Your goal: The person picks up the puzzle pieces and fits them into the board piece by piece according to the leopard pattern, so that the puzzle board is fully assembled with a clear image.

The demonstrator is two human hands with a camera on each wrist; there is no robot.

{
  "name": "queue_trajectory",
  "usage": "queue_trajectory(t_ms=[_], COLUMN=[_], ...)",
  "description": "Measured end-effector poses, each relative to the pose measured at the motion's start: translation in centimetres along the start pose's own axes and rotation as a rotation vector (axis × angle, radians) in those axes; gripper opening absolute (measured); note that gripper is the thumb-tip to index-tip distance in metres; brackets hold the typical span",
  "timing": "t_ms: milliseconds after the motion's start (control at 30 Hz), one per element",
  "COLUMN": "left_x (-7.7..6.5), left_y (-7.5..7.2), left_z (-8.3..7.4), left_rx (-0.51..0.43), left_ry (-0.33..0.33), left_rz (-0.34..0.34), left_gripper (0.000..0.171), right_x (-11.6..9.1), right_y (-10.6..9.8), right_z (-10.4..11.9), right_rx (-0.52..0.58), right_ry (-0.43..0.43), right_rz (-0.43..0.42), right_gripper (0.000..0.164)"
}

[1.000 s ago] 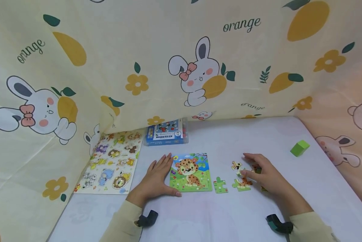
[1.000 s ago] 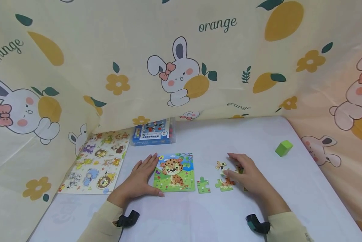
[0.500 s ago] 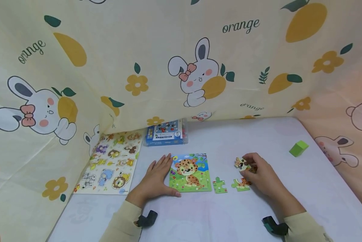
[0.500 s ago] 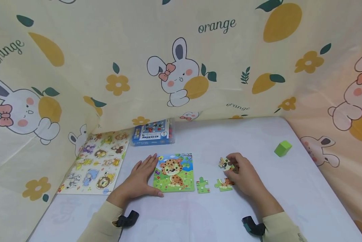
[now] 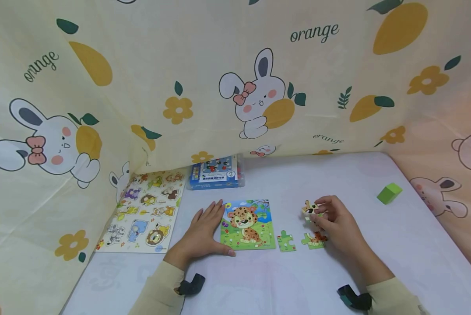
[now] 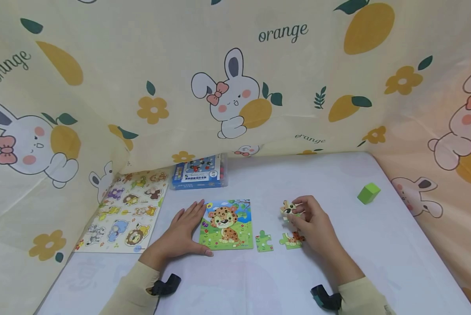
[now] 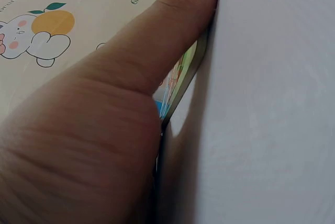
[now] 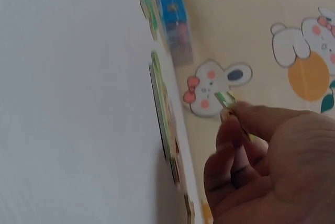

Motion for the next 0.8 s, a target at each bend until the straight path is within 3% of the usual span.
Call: queue_trajectory(t_ms=[333, 800], left_x=[0.0, -0.1], left_y=[0.1, 0.1], left_z=[0.0, 0.0], left_rx=[0.012, 0.008], left_ry=[-0.002, -0.004], left_rz=[-0.001, -0.003], left_gripper=[0.147, 0.147], right_x=[-0.5, -0.9], right_y=[2.4, 6.6], right_z=[0.8, 2.0], right_rx=[0.178, 0.198], right_ry=[0.030, 0.055], right_rz=[0.099, 0.167], right_gripper=[0.039, 0.026])
Point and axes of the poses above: each hand's wrist, its own x-axis towards the middle knuckle, its own y-axis out of the palm, z = x × y, the point moved 9 cm from there along x, towards the middle knuckle, and after that the axes turned 10 degrees about y, right-handed, at the moved point
